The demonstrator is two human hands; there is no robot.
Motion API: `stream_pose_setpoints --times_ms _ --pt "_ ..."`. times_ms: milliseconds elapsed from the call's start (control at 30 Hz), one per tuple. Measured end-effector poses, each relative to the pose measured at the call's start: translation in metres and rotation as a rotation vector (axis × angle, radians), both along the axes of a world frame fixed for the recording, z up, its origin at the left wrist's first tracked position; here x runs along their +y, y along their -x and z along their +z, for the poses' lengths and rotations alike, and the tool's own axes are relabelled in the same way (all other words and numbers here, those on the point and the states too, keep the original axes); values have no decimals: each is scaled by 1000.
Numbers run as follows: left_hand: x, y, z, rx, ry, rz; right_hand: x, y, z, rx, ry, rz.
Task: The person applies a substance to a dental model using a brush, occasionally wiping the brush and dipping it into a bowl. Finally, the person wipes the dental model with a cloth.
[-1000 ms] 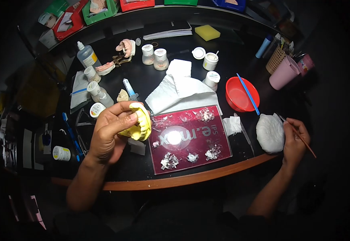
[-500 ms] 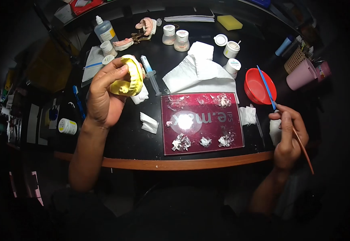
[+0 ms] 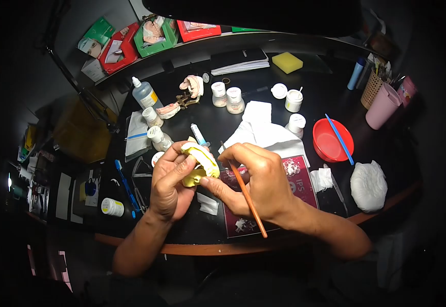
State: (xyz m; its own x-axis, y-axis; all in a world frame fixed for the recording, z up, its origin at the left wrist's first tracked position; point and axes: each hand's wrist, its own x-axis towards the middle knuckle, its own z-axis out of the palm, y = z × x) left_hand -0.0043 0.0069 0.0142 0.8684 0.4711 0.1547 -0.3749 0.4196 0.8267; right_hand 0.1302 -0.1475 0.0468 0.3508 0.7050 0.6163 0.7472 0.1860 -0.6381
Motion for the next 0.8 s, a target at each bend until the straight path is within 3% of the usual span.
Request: stream_pose_setpoints --times_ms 367,600,800 --pt "-11 -5 -4 -152 -214 -32 -8 1 -15 -78 -176 -31" --pt "-11 -6 -4 -174 -279 -30 -13 0 -15 -67 -152 -1" --pt "-8 -1 0 -36 -404 -16 -16 1 -16 5 -136 16"
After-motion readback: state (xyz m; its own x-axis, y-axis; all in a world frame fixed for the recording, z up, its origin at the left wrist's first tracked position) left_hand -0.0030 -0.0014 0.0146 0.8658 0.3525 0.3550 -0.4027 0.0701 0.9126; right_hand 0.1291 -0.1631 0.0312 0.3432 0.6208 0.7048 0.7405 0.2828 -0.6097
